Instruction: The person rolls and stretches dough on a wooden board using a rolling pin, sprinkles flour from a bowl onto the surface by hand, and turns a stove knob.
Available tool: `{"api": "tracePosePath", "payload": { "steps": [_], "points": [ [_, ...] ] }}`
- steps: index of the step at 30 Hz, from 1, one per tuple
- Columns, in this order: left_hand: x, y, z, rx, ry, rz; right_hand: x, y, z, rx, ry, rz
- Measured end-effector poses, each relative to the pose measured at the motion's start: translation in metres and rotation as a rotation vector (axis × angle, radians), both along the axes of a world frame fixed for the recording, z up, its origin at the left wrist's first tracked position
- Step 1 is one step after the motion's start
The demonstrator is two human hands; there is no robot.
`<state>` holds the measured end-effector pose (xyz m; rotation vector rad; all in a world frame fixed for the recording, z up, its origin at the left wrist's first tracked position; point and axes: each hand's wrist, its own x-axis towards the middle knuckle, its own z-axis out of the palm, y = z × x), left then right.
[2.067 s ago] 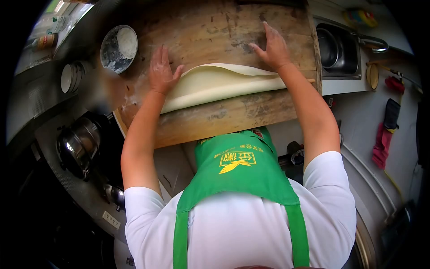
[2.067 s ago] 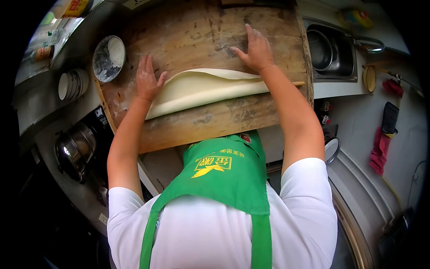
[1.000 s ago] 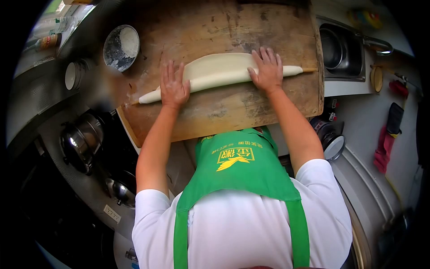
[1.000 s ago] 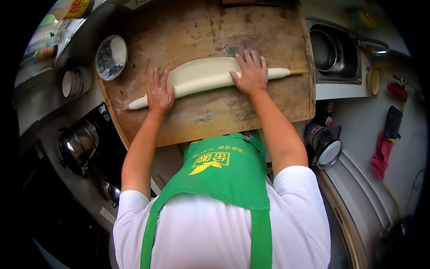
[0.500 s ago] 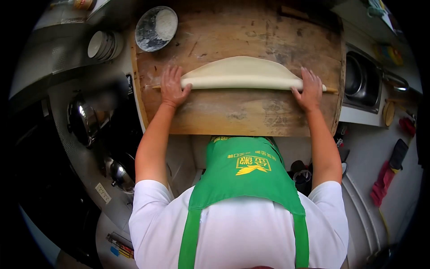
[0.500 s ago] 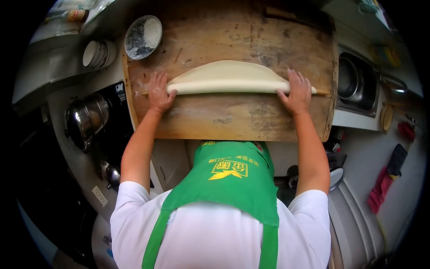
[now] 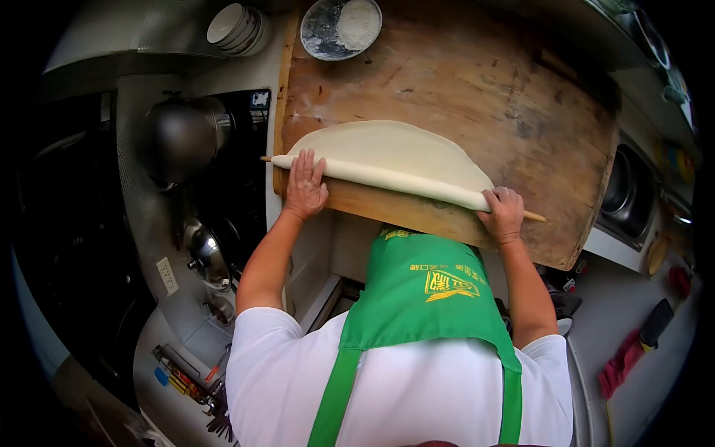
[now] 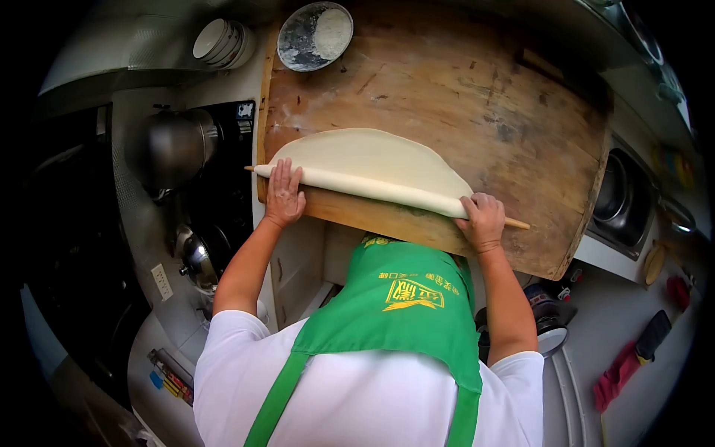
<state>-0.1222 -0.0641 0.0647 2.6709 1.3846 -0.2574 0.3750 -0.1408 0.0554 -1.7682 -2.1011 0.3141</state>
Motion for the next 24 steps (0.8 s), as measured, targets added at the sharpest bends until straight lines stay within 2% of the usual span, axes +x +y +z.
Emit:
{"api": "tracePosePath", "payload": {
  "steps": [3,5,9,12,17,19,21,24],
  "points": [
    [0.017,0.019,-0.017,0.049,-0.123,0.123,-0.028,0.038,-0.005,0.009,0.017,-0.01],
    [0.022,0.054,-0.019,0.134,-0.082,0.149,-0.035,0.063,-0.005,-0.022,-0.003,-0.028],
    [0.031,0.125,-0.024,0.242,-0.02,0.058,-0.027,0.103,-0.012,0.007,-0.007,-0.067],
    [0.049,0.146,-0.033,0.219,-0.079,0.001,-0.012,0.098,-0.008,0.001,-0.023,-0.094],
    [0.101,0.07,-0.037,0.258,-0.253,-0.112,0.043,0.015,-0.006,-0.015,-0.001,-0.062],
    [0.125,0.013,-0.038,0.162,-0.294,-0.132,0.079,-0.032,-0.008,-0.061,-0.02,-0.072],
    [0.155,-0.039,-0.032,0.091,-0.234,-0.117,0.109,-0.073,-0.013,-0.019,-0.084,-0.087],
    [0.203,-0.077,-0.02,0.006,-0.159,-0.083,0.106,-0.095,0.019,-0.008,-0.105,-0.156]
  ]
}}
